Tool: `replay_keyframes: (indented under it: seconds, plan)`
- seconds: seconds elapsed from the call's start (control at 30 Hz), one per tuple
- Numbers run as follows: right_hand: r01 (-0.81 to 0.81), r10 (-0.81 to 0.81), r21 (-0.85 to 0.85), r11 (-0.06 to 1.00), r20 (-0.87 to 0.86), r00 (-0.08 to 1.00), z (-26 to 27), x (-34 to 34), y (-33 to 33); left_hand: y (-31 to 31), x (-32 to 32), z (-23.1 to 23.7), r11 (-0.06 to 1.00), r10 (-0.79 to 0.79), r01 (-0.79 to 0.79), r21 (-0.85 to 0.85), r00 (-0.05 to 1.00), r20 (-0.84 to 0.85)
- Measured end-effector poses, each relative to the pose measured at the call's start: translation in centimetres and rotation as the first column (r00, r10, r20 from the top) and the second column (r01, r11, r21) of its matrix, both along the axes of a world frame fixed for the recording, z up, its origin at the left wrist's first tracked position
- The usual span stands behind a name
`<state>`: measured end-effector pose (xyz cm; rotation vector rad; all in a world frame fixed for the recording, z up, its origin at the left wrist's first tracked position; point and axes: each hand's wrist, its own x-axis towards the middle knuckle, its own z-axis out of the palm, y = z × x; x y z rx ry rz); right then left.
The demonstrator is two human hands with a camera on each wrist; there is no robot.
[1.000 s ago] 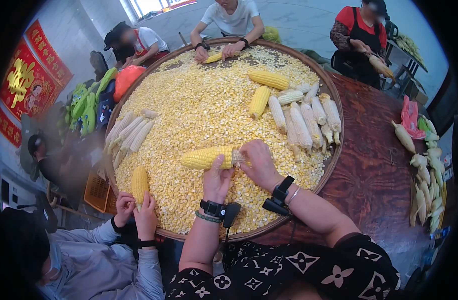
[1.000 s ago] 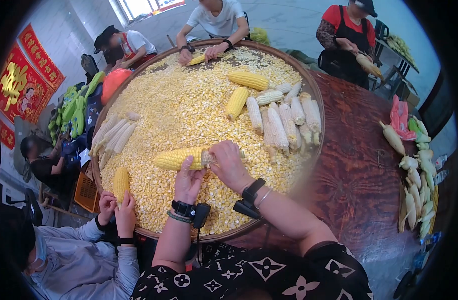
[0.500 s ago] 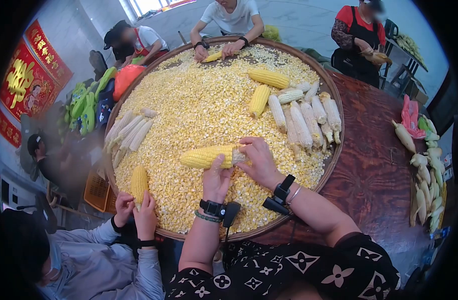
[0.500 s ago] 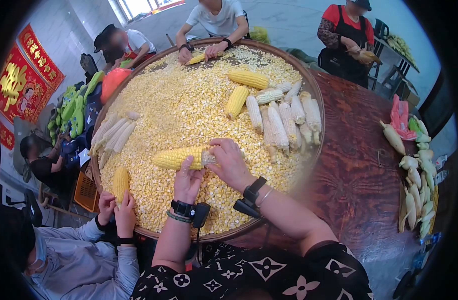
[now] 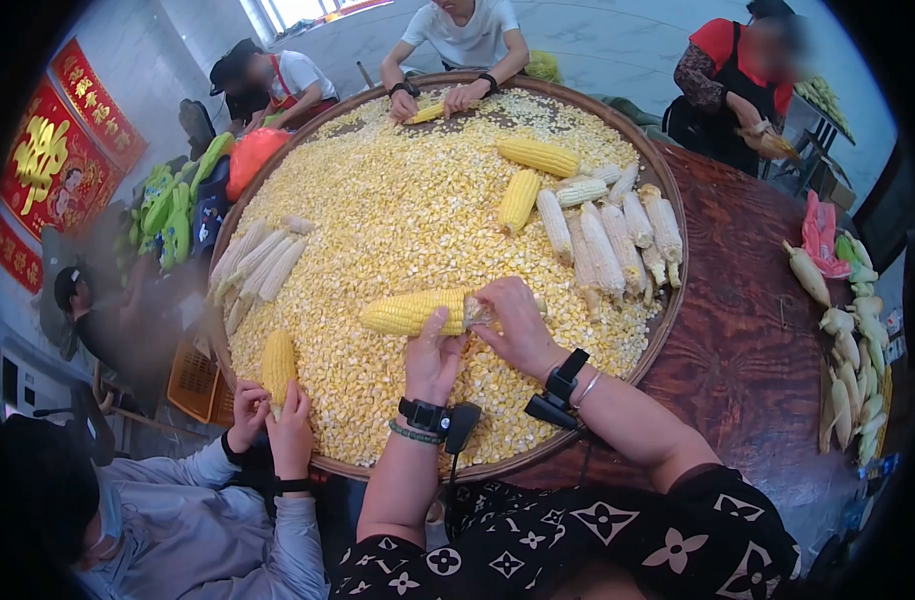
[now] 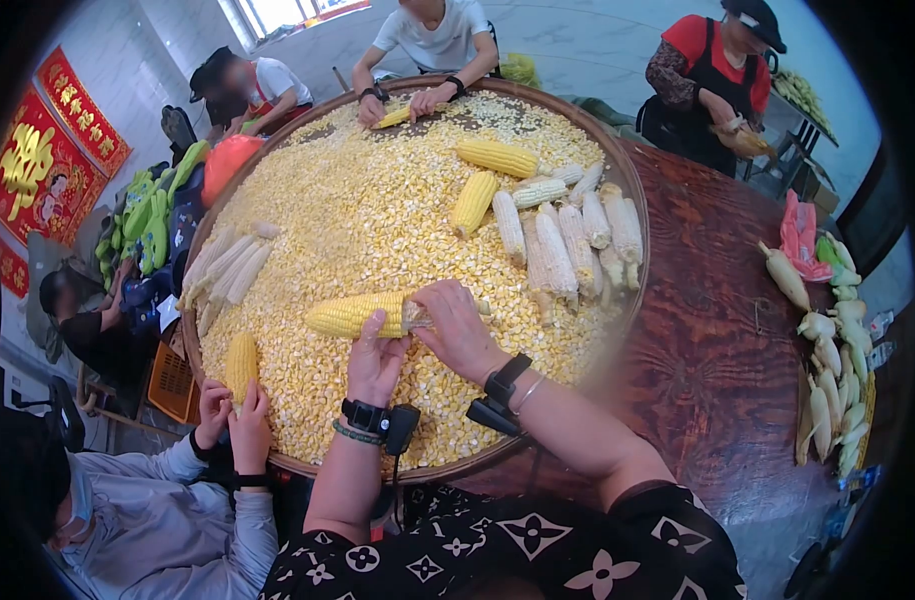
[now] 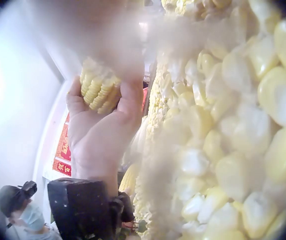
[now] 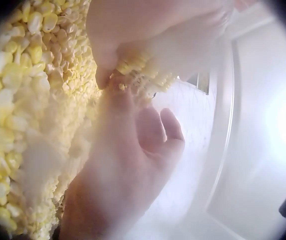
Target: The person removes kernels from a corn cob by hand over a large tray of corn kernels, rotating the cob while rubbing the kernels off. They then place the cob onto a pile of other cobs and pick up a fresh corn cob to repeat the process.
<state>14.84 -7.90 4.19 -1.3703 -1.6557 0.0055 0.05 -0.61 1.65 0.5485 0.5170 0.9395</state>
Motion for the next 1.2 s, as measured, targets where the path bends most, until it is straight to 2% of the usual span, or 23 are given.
replay_keyframes:
  seconds: [0.1,0.2,0.3,0.6,0.77,1.0,1.2]
  plan:
    - [-0.006,0.007,0.064,0.998,-0.006,1.000,0.0,-0.1,0.0,0.0,0.0,0.0,1.000,0.003,-0.003,0.008,1.000,0.028]
    - [0.051,-0.052,-0.006,0.999,-0.041,0.998,0.7,-0.3,-0.2,-0.1,0.0,0.2,0.999,0.010,-0.011,0.035,1.000,0.028]
    - [0.038,-0.037,-0.072,0.997,0.021,0.999,0.3,-0.1,-0.1,-0.3,0.2,0.4,0.998,0.022,-0.022,0.054,1.000,0.001]
    - [0.039,-0.039,-0.009,0.999,0.018,0.999,-0.1,0.3,0.0,0.0,0.0,0.0,1.000,0.011,-0.011,0.008,1.000,0.011]
    - [-0.014,0.014,0.043,0.999,-0.014,1.000,-0.3,0.3,0.4,-0.1,0.0,0.3,1.000,0.007,-0.007,0.023,1.000,0.010]
    - [0.055,-0.057,0.051,0.997,0.047,0.997,-0.1,-0.2,0.1,0.2,-0.1,-0.1,1.000,-0.011,0.011,-0.011,1.000,0.017]
    - [0.050,-0.046,0.072,0.996,-0.050,0.998,0.3,-0.4,0.1,0.0,0.0,0.1,1.000,-0.002,0.001,0.012,1.000,0.029]
